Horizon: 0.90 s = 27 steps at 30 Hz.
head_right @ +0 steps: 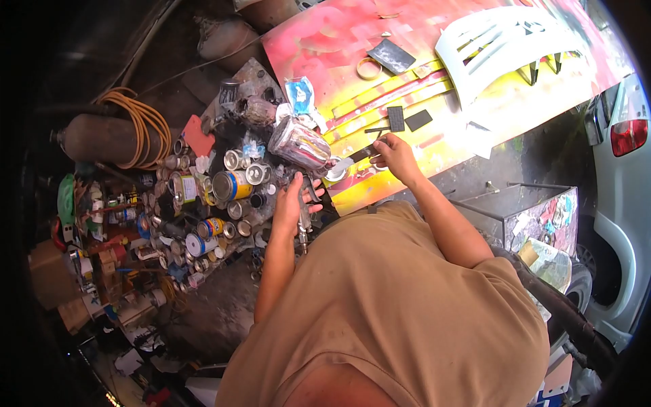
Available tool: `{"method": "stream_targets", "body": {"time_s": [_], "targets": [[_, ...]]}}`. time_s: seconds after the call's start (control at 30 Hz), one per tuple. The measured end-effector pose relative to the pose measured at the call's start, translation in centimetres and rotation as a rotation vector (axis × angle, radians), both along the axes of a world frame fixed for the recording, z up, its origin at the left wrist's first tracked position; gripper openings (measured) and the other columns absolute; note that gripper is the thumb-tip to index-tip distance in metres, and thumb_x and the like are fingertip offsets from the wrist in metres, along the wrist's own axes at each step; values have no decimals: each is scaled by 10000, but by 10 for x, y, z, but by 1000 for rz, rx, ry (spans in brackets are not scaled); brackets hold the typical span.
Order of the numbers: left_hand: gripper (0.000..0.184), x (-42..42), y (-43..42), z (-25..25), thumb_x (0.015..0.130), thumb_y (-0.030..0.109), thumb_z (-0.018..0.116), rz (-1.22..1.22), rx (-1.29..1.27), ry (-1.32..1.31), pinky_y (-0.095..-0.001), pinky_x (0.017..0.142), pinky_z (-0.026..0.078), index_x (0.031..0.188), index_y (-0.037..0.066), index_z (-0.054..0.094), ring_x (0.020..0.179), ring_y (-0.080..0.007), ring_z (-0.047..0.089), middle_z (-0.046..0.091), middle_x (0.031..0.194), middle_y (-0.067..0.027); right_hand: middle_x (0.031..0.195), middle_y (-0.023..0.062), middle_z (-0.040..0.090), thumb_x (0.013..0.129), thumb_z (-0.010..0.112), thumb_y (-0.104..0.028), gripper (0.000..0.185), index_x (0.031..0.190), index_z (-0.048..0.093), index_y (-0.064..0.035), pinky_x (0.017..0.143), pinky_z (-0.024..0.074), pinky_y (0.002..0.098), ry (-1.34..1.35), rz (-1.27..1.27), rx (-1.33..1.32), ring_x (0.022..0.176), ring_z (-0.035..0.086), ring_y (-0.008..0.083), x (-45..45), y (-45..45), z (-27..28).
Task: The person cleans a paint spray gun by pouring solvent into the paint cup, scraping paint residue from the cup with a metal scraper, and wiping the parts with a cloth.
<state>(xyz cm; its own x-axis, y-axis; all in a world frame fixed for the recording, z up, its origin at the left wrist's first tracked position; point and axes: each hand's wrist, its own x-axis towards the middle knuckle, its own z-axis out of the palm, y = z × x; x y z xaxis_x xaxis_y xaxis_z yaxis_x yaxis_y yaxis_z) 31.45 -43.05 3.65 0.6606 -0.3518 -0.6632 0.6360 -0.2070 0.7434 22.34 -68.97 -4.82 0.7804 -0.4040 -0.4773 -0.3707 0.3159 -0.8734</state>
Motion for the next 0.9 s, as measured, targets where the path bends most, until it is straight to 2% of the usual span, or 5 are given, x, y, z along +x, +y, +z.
{"method": "stream_targets", "body": {"time_s": [0.17,0.37,0.73,0.83,0.9], "targets": [[538,-2,1,-3,993,418,551,0,10,-15,-338,669,600,1324,-5,517,1000,-251,685,661,1172,-151,873,88,664,1004,564,-187,184,993,564,-2,631,578,268,5,-30,30,723,708,163,-2,-2,-4],[473,-13,5,-8,1005,381,546,-13,-21,-24,-409,765,600,1303,14,555,1119,-232,627,632,1251,-115,877,77,656,1013,528,-197,174,1014,557,-26,625,565,263,12,-79,139,702,689,156,-7,-4,-16],[473,-41,46,-20,1021,294,536,193,-137,-85,-433,752,615,1391,15,438,1177,-295,616,574,1317,-135,858,0,626,998,548,-223,121,1023,582,-109,637,507,273,-106,-300,470,791,619,87,-11,-40,-54],[470,-47,62,-25,1021,298,534,249,-116,-95,-443,755,612,1386,16,445,1180,-302,613,575,1322,-144,856,-3,627,993,561,-210,130,1062,590,-104,640,506,266,-48,-282,227,774,623,93,10,-72,-46],[467,-51,74,-32,1025,309,521,273,-79,-72,-441,747,610,1382,15,451,1177,-299,612,575,1327,-154,862,5,627,974,584,-125,117,1085,583,-89,582,489,208,-105,-281,203,683,614,93,29,-101,-58]]}}
